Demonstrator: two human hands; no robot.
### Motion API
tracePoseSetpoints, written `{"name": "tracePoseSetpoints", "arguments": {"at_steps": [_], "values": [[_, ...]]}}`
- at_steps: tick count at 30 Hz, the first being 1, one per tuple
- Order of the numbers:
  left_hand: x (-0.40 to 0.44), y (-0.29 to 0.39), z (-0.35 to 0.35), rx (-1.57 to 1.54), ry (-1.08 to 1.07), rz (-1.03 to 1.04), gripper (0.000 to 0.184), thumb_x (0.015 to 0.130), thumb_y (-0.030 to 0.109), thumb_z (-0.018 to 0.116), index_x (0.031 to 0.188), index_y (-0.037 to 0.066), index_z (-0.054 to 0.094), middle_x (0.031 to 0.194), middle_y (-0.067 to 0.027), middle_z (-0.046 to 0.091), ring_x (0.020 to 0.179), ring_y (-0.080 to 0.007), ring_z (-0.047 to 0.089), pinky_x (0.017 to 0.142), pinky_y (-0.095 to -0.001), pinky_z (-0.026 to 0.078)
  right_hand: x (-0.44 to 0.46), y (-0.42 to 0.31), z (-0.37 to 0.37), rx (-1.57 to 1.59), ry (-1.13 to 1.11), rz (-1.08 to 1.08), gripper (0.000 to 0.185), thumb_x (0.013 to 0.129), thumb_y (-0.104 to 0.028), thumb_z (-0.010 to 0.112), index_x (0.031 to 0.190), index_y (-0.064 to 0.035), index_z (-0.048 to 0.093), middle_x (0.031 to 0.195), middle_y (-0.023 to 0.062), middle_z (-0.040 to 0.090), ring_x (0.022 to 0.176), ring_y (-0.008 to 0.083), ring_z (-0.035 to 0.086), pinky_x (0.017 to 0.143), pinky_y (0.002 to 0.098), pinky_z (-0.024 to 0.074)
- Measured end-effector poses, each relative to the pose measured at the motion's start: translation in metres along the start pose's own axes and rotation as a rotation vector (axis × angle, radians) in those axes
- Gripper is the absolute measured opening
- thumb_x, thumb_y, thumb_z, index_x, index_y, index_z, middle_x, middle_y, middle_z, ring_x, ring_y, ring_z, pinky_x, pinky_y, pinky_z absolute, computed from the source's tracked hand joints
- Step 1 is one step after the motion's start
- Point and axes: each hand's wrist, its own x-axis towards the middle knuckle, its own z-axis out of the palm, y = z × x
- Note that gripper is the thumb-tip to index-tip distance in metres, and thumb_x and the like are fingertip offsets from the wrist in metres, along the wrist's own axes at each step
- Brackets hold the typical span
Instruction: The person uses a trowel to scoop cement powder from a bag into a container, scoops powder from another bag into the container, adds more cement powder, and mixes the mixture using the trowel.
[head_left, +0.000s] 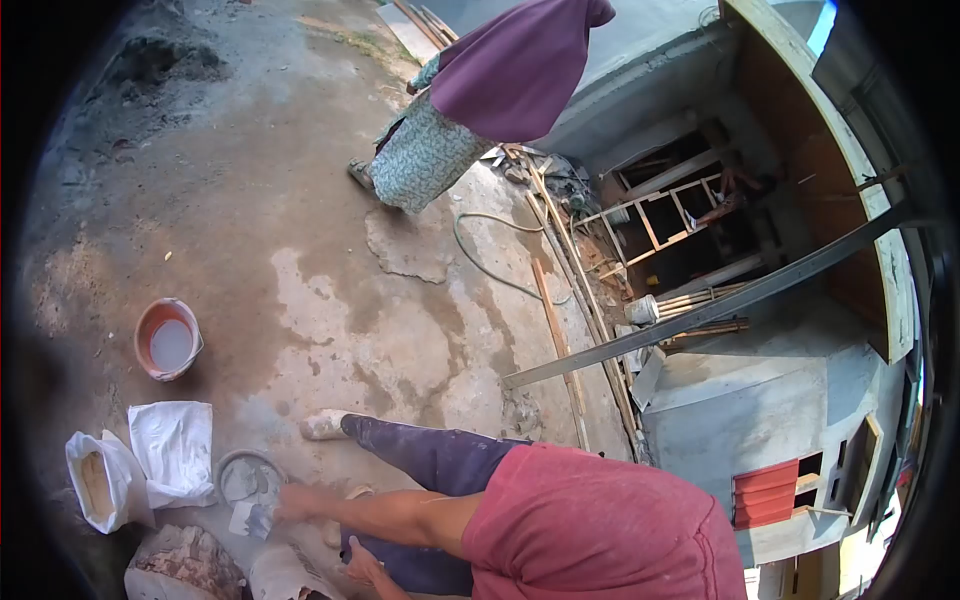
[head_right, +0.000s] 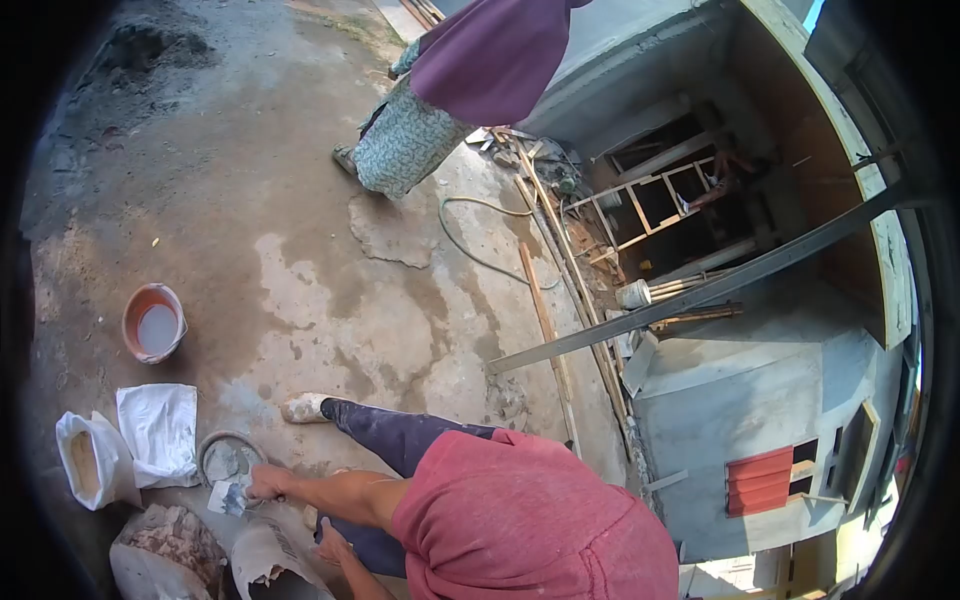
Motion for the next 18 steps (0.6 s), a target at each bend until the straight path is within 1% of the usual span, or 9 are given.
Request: {"name": "tracePoseSetpoints", "arguments": {"at_steps": [2, 7, 9, 11, 13, 14, 15, 16, 18], "values": [[-0.014, 0.018, -0.013, 0.056, -0.026, 0.017, 0.104, 0.067, 0.056, 0.081, 0.146, 0.002, 0.04, 0.13, -0.0219, 0.06, 0.114, -0.0383, 0.061, 0.101, -0.0467, 0.047, -0.021, -0.018, -0.014, 0.129, -0.059, 0.054, 0.045, 0.079, -0.033, 0.064, 0.064, 0.0096, 0.065, 0.058, 0.0186, 0.064, 0.045, 0.0275, 0.063, 0.045, 0.0407, 0.0521], [0.028, 0.028, 0.013, 0.036, 0.019, 0.064, 0.103, 0.064, 0.056, 0.081, 0.142, -0.001, 0.044, 0.13, -0.0229, 0.06, 0.117, -0.039, 0.059, 0.103, -0.0486, 0.044, -0.018, -0.016, -0.018, 0.113, -0.126, -0.001, 0.043, 0.078, -0.032, 0.063, 0.062, 0.0076, 0.064, 0.055, 0.0162, 0.062, 0.042, 0.0253, 0.06, 0.041, 0.0397, 0.048], [0.029, 0.031, 0.014, 0.051, 0.033, 0.077, 0.103, 0.066, 0.055, 0.081, 0.143, -0.001, 0.043, 0.133, -0.0231, 0.058, 0.119, -0.0388, 0.058, 0.104, -0.0486, 0.043, -0.028, -0.024, -0.029, 0.109, -0.104, 0.006, 0.042, 0.078, -0.031, 0.063, 0.065, 0.0083, 0.065, 0.055, 0.0159, 0.062, 0.042, 0.0251, 0.06, 0.043, 0.0403, 0.0484], [0.018, 0.033, 0.015, 0.054, 0.053, 0.074, 0.103, 0.067, 0.054, 0.08, 0.144, -0.001, 0.041, 0.135, -0.0233, 0.057, 0.122, -0.0386, 0.057, 0.105, -0.0485, 0.042, -0.035, -0.035, -0.044, 0.055, -0.089, -0.019, 0.04, 0.072, -0.028, 0.067, 0.069, 0.012, 0.067, 0.065, 0.0223, 0.067, 0.055, 0.0314, 0.066, 0.053, 0.0425, 0.0532], [-0.011, 0.037, -0.002, 0.057, 0.047, 0.052, 0.104, 0.069, 0.053, 0.08, 0.147, -0.001, 0.038, 0.141, -0.0239, 0.052, 0.128, -0.0382, 0.052, 0.11, -0.0473, 0.039, 0.004, 0.003, -0.007, -0.003, -0.034, -0.092, 0.045, 0.073, -0.032, 0.068, 0.077, 0.013, 0.067, 0.07, 0.0247, 0.068, 0.063, 0.0349, 0.068, 0.06, 0.0434, 0.0545], [-0.02, 0.041, -0.008, 0.07, 0.017, 0.016, 0.104, 0.071, 0.05, 0.08, 0.15, -0.001, 0.035, 0.145, -0.0239, 0.048, 0.133, -0.0379, 0.047, 0.113, -0.0461, 0.035, 0.008, 0.005, -0.008, -0.099, -0.034, -0.186, 0.047, 0.075, -0.035, 0.068, 0.082, 0.012, 0.069, 0.074, 0.0268, 0.068, 0.067, 0.0376, 0.069, 0.063, 0.0447, 0.0548], [-0.014, 0.031, -0.001, 0.109, 0.057, 0.052, 0.098, 0.072, 0.054, 0.08, 0.145, 0.002, 0.042, 0.136, -0.0221, 0.056, 0.121, -0.0381, 0.058, 0.104, -0.0487, 0.045, 0.008, -0.003, -0.017, -0.087, -0.109, -0.057, 0.05, 0.076, -0.038, 0.069, 0.086, 0.0107, 0.07, 0.081, 0.0288, 0.069, 0.074, 0.0392, 0.07, 0.069, 0.0456, 0.055], [-0.026, 0.032, -0.009, 0.079, 0.028, 0.045, 0.096, 0.073, 0.053, 0.079, 0.145, 0.001, 0.042, 0.143, -0.0215, 0.05, 0.127, -0.0369, 0.054, 0.106, -0.0474, 0.043, 0.006, -0.008, -0.023, -0.157, -0.194, -0.061, 0.051, 0.079, -0.044, 0.064, 0.093, 0.0038, 0.072, 0.088, 0.0281, 0.069, 0.082, 0.0389, 0.069, 0.075, 0.046, 0.054], [-0.027, 0.015, 0.009, 0.047, 0.12, 0.05, 0.099, 0.076, 0.052, 0.077, 0.151, 0.004, 0.034, 0.151, -0.0194, 0.042, 0.139, -0.034, 0.041, 0.113, -0.0444, 0.038, 0.023, 0.008, -0.016, -0.188, -0.231, -0.188, 0.051, 0.077, -0.045, 0.074, 0.093, 0.004, 0.072, 0.069, 0.0197, 0.067, 0.063, 0.0283, 0.066, 0.063, 0.0413, 0.0518]]}}
